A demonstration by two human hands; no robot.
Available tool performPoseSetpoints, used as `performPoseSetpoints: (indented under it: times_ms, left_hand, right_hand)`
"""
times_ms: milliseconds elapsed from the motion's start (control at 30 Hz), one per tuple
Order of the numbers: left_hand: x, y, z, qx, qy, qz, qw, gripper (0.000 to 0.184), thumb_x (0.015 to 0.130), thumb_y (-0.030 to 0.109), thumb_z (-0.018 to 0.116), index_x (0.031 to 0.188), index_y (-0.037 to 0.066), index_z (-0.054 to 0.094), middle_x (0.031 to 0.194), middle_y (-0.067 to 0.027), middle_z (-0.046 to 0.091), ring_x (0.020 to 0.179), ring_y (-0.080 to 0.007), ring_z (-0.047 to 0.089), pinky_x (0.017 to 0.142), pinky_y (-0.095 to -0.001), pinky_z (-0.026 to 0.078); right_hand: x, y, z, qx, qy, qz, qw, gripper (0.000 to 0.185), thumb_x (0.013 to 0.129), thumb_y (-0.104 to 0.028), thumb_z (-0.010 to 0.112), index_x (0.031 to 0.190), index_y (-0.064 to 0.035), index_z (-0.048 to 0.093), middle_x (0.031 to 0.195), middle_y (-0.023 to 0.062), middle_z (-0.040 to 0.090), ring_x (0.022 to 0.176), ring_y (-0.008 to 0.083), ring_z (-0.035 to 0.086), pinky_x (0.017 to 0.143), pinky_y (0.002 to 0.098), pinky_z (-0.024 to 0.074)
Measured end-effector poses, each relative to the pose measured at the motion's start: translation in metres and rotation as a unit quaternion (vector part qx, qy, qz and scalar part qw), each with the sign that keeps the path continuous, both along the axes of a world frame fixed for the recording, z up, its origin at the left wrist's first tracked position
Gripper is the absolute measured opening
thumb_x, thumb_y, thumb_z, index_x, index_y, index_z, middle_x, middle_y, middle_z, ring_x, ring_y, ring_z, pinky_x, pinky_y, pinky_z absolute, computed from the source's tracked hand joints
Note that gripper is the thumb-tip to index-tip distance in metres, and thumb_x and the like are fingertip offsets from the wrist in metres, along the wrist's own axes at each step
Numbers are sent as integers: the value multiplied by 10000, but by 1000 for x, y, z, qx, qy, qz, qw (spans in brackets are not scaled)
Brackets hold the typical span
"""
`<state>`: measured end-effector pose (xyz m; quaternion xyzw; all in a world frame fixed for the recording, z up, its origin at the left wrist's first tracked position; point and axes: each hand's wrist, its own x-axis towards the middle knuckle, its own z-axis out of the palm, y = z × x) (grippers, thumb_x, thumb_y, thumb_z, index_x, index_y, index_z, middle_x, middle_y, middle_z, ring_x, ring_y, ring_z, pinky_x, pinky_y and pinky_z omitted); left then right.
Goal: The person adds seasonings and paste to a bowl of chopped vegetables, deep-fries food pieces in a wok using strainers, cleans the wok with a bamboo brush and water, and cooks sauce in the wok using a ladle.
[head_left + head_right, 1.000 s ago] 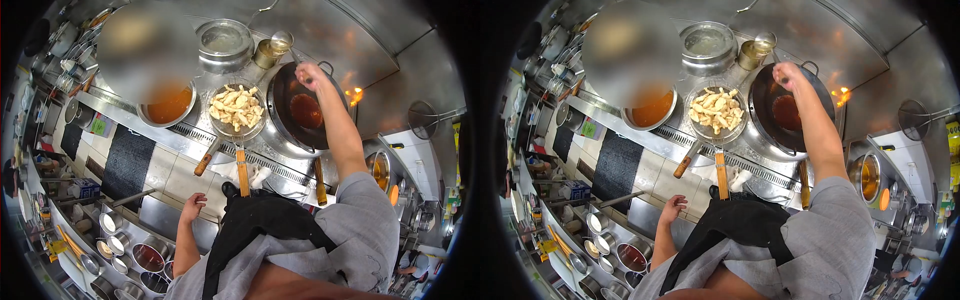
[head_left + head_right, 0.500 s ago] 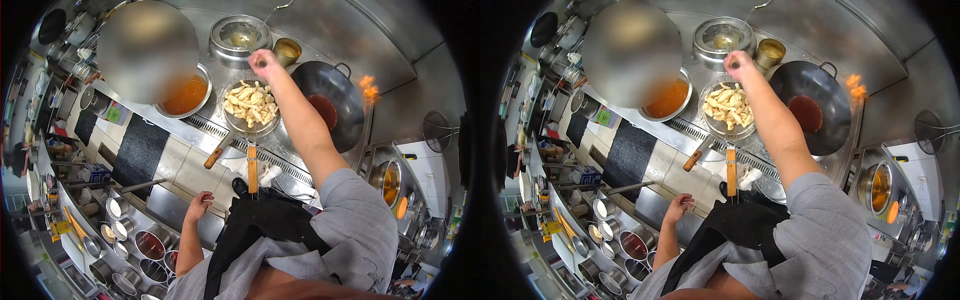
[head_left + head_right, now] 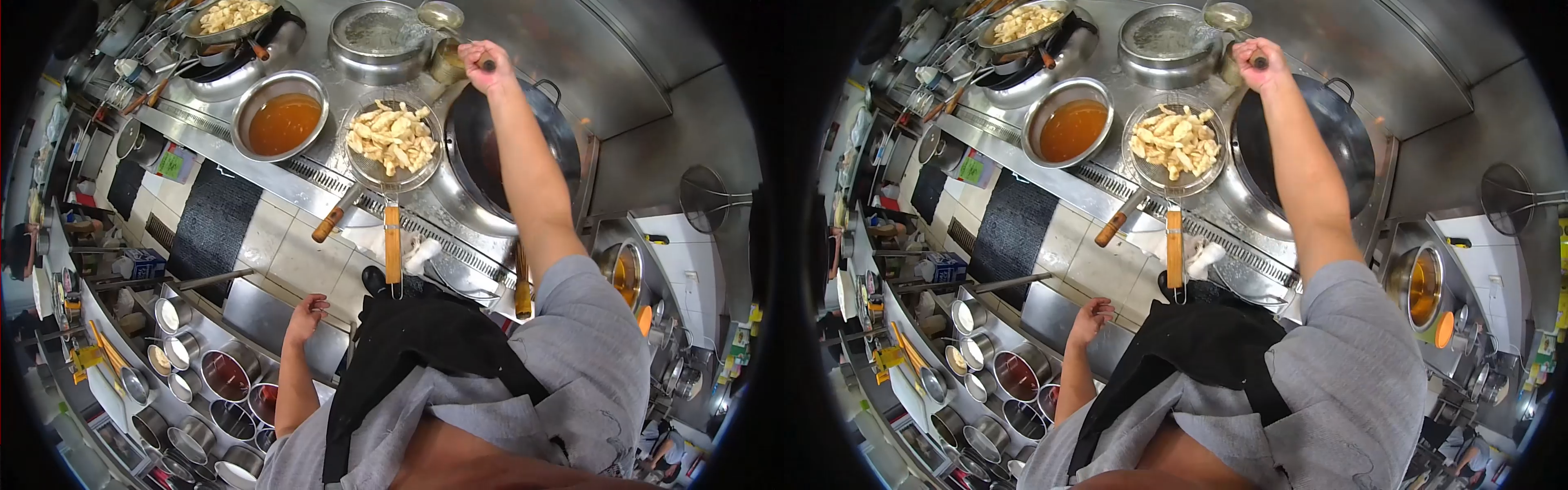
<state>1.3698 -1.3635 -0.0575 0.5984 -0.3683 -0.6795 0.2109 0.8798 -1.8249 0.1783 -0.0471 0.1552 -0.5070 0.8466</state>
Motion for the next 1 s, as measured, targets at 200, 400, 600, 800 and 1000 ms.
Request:
performPoseSetpoints:
  times_ms: [200,400,600,800,1000]
  left_hand:
    - [-34,13,7,8,14,-18,1000,525,758,-80,436,1265,9,536,1096,-119,649,852,-167,630,553,-229,444]
    - [-63,52,11,8,-15,16,1000,524,751,-103,436,1252,11,540,1093,-116,653,825,-158,624,547,-228,438]
    - [-125,134,42,-14,-68,80,994,474,764,-98,476,1220,1,556,1049,-100,660,809,-135,614,593,-235,452]
    - [-166,246,43,-91,-172,73,978,349,836,-35,529,1179,7,572,1028,-65,661,866,-158,605,762,-305,509]
    - [-165,338,91,-132,-252,235,929,408,745,-37,542,1142,22,613,1038,-127,709,973,-226,662,859,-358,513]
  right_hand:
    - [-60,16,5,-21,302,11,953,97,846,17,523,802,-17,443,690,64,491,580,134,515,519,242,489]
    - [-121,58,14,-70,597,-1,799,116,819,21,549,906,-24,487,677,61,508,530,144,505,423,268,436]
    - [-197,57,-27,-224,772,-29,595,768,810,-3,563,1505,-38,239,786,113,569,544,181,542,429,322,424]
    - [-260,90,-56,-296,846,-122,426,690,851,-231,631,1435,46,391,1441,254,458,1345,359,441,1092,411,371]
    - [-204,182,-37,-132,510,-123,841,199,937,-150,607,1121,-75,587,908,57,586,706,122,555,617,240,488]
